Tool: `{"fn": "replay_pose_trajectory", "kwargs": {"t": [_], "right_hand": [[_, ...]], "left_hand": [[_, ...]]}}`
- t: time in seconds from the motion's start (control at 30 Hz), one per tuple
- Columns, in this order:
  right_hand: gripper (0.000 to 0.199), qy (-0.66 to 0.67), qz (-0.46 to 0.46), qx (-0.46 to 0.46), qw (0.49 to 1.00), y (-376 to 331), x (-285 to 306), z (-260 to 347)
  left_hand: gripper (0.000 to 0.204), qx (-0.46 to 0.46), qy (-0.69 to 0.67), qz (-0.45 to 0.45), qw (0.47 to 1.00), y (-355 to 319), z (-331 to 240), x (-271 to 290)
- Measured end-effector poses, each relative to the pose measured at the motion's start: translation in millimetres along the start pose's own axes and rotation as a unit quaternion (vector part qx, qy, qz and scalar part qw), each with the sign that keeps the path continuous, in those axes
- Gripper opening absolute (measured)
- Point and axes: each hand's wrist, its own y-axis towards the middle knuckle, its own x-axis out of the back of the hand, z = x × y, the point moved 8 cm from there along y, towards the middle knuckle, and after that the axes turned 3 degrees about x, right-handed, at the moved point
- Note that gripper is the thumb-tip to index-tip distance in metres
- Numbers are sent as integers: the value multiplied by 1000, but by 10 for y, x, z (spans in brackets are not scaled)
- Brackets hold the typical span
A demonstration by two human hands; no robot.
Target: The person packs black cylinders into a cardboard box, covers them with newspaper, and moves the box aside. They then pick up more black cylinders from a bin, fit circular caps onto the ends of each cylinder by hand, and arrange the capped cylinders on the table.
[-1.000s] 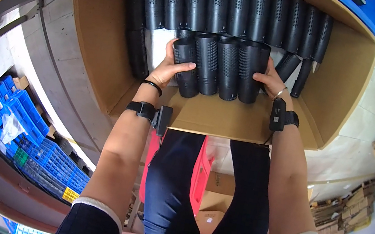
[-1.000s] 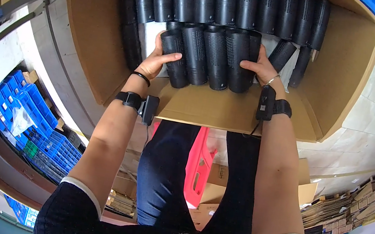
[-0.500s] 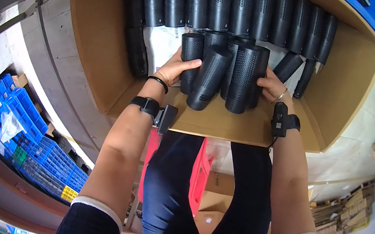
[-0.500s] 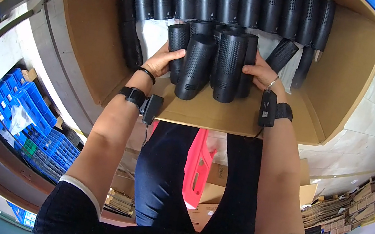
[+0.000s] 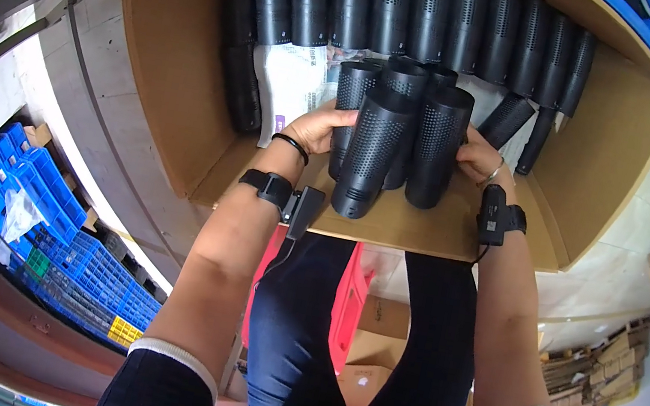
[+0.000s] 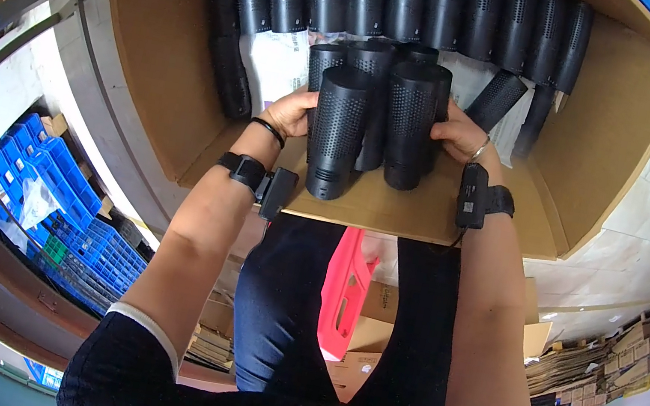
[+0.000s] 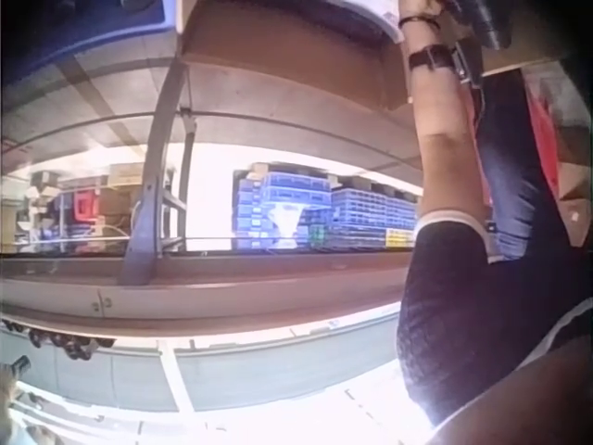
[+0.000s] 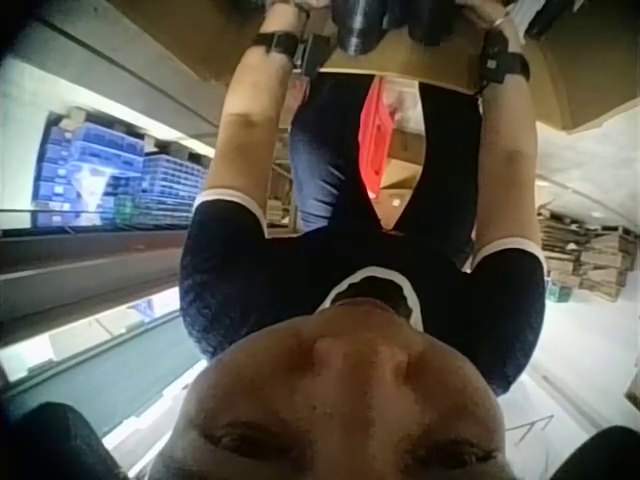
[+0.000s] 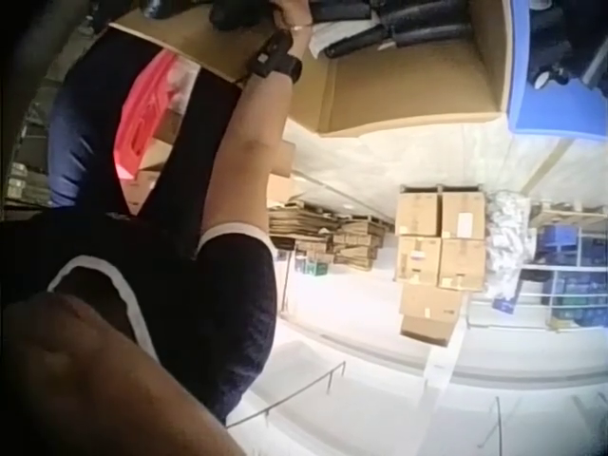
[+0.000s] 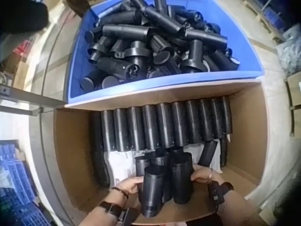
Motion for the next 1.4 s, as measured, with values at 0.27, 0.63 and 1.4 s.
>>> {"fn": "replay_pose_trajectory", "kwargs": {"t": [0.27, 0.63, 1.4], "right_hand": [[93, 35, -51, -116, 991, 86, 86, -128], [59, 130, -16, -47, 990, 60, 191, -190], [42, 120, 81, -88, 986, -2124, -2357, 1020]], "left_hand": [[64, -152, 137, -185, 961, -88, -143, -14], [99, -85, 104, -183, 974, -3, 0, 63], [60, -118, 25, -157, 980, -2521, 241, -2961]]}}
